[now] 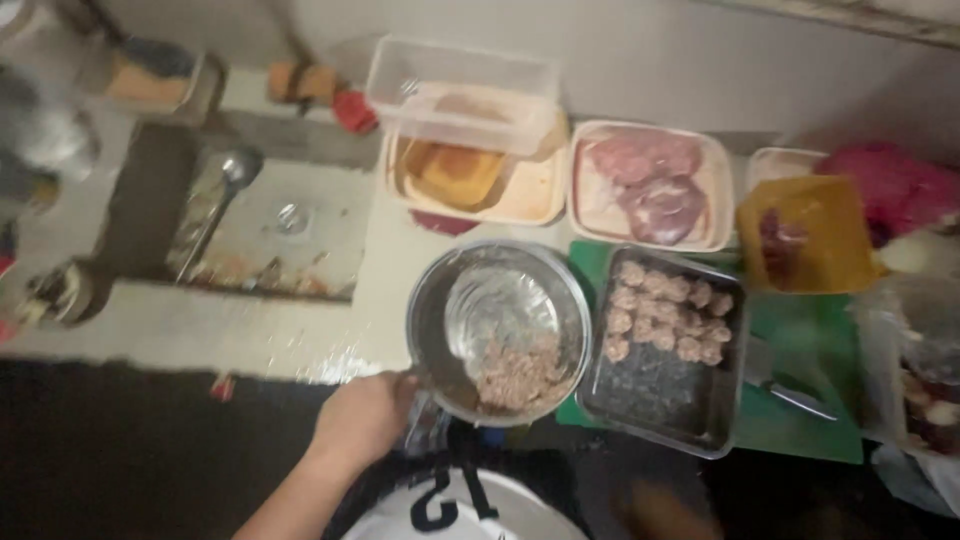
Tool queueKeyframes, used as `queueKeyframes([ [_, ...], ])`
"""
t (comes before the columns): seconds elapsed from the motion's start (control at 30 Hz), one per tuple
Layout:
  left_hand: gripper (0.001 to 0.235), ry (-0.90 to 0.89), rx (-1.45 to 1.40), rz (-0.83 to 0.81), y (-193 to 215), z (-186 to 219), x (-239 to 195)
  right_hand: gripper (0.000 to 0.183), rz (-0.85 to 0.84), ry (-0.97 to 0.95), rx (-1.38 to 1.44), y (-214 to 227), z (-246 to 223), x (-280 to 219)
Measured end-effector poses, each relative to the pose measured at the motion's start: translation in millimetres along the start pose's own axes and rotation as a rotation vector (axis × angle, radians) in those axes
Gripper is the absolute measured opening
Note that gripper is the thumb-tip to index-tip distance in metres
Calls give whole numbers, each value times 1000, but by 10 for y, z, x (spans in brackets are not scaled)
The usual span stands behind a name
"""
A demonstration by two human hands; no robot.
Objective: The person forms meatballs by hand from a mixture in a metal bowl and places them onto a tray. They briefly wash their hands under a faucet and return to shaping the meat. The person also briefly handles a pot on the stove using a cloth.
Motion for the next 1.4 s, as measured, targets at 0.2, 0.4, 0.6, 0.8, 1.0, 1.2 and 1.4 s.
queueKeyframes([
  [0.2, 49, 46, -354, -32, -451, -6, 126, 27, 624, 1095, -92, 1477, -1636, -1842],
  [0.4, 44, 75, -686, 141, -772, -164, 335, 22, 447, 1005, -516, 1431, -2705, -1000],
  [0.6, 42, 112, -791, 143, -869, -191, 364, 29, 211, 1008, -597, 1350, -2941, -825],
  [0.8, 39, 78, -818, 171, -1108, -321, 607, 22, 197, 964, -255, 1468, -2947, -775],
  [1.0, 40, 92, -773, 202, -1036, -313, 541, 24, -220, 983, 518, 1336, -2949, -530],
  [1.2, 40, -36, -784, 534, -227, -86, -103, 29, -215, 1212, 757, 1760, -2397, -1576],
  [1.4, 38, -275, -1454, 319, -251, 574, -9, 60, 439, 1365, 384, 1920, -2225, -2195],
])
Point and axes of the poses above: each hand's wrist, its own x-axis towards the middle knuckle, its own y-axis out of the back of the hand, z = x × y, the point moved 6 cm from there along x, towards the middle knuckle, and after that the axes turned 2 degrees about -y, right-handed, at the moved point
